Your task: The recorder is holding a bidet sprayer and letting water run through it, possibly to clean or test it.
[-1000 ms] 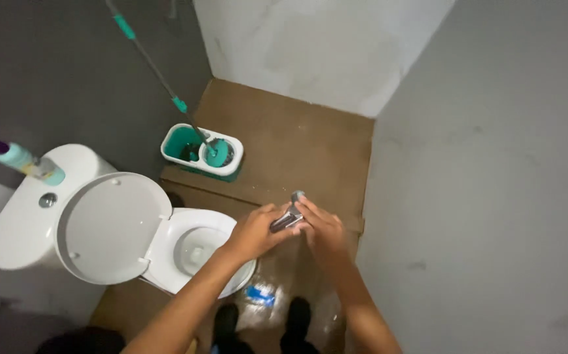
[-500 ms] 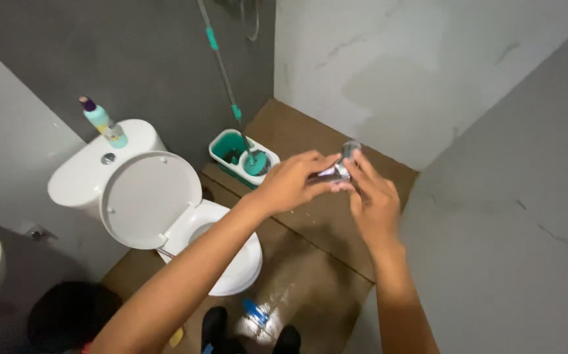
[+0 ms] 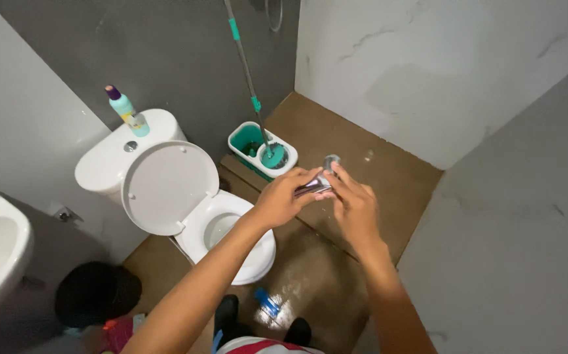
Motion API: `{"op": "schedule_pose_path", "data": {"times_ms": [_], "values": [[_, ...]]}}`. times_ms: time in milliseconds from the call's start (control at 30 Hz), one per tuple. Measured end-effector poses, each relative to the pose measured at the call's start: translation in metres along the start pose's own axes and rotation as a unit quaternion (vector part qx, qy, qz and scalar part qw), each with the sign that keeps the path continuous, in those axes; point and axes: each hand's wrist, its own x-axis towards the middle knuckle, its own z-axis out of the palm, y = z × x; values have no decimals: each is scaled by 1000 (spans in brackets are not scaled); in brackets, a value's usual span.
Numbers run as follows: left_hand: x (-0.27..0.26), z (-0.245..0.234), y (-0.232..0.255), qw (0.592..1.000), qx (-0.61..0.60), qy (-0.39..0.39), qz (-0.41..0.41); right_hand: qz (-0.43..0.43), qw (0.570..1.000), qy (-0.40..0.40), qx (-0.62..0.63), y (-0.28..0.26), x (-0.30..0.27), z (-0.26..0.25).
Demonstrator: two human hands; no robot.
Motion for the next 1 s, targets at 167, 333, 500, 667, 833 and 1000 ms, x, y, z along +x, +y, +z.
{"op": "schedule_pose_path", "data": {"times_ms": [167,333,500,667,833,1000], "values": [[-11,13,-11,1000,-4,-6,-21,8,1000,-5,6,11,-18,18],[-20,20,-18,999,23,-5,-36,-1,1000,-5,22,11,-29,21],[-30,26,-16,998,22,8,-64,22,998,-40,37,13,-37,27],[-41,22,-12,997,25,15,-77,-2,997,-24,70,15,-43,34],[-44,21,-15,996,45,22,-77,5,996,-28,83,10,-45,35],[-41,19,-13,997,49,16,-58,4,997,-23,72,3,-40,21]]}}
